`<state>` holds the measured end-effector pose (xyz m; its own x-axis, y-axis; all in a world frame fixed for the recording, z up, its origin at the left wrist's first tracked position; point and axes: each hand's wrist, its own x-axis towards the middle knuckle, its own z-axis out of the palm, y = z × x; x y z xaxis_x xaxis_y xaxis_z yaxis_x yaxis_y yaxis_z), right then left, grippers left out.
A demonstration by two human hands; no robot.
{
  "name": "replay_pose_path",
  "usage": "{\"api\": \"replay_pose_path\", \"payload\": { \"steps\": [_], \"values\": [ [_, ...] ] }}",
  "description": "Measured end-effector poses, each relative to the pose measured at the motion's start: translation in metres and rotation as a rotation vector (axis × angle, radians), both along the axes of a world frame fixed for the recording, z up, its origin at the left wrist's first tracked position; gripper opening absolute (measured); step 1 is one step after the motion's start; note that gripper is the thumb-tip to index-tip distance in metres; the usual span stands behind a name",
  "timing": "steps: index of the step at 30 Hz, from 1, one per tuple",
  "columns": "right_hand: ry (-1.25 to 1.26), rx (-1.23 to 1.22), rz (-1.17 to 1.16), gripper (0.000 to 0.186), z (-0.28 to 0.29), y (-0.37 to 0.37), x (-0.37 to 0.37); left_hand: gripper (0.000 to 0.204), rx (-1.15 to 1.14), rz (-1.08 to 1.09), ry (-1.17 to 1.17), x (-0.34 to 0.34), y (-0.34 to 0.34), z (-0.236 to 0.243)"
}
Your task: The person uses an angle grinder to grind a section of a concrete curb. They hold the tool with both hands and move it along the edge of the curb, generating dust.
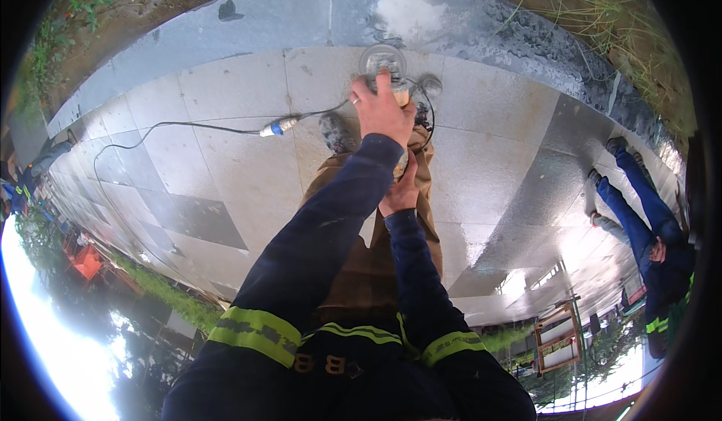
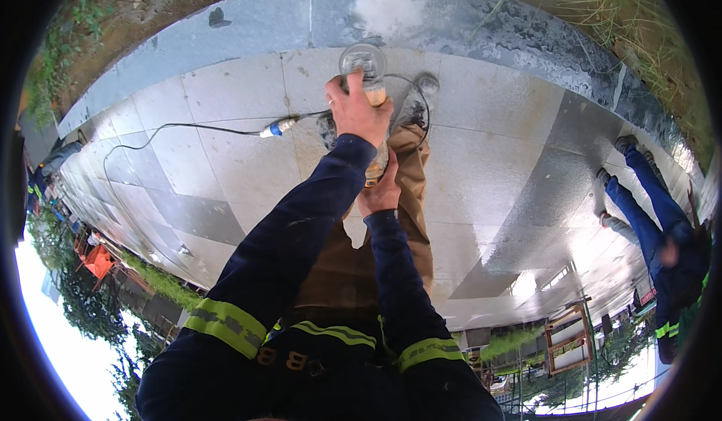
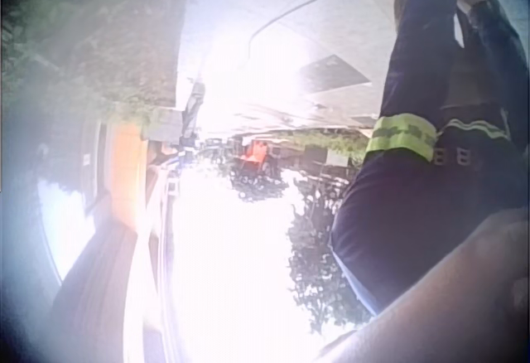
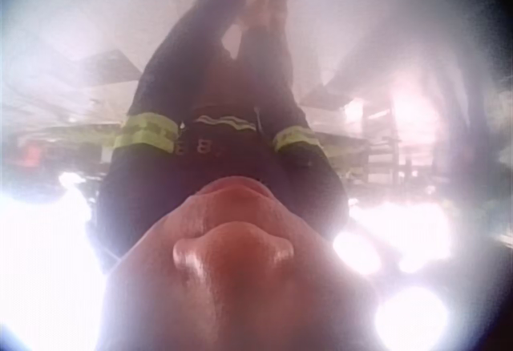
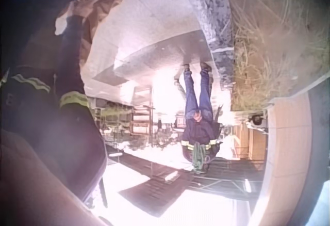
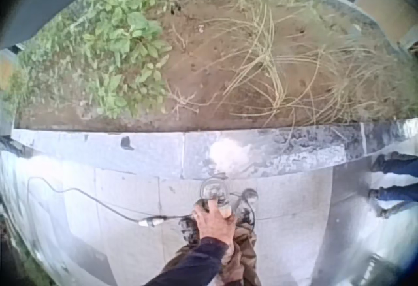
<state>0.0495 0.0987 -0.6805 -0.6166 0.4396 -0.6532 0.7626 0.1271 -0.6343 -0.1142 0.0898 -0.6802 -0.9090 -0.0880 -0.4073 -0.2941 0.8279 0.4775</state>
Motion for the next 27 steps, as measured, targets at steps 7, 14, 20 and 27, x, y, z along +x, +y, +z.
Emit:
{"api": "replay_pose_path", "payload": {
  "steps": [7, 14, 20, 27],
  "values": [
    [-0.127, 0.002, 0.065, 0.088, 0.004, 0.009, -0.004, 0.073, 0.015, -0.007, 0.106, -0.001, 0.003, -0.002],
    [0.016, 0.026, -0.011, 0.089, 0.004, 0.012, 0.0, 0.075, 0.097, -0.097, 0.086, 0.001, 0.01, -0.001],
    [-0.023, 0.04, 0.005, 0.091, 0.01, 0.017, 0.0, 0.075, 0.017, -0.002, 0.018, 0.002, 0.016, 0.001],
    [-0.029, 0.057, 0.007, 0.089, 0.014, 0.018, -0.004, 0.073, 0.086, -0.05, 0.043, 0.002, 0.017, 0.001]
  ]
}}
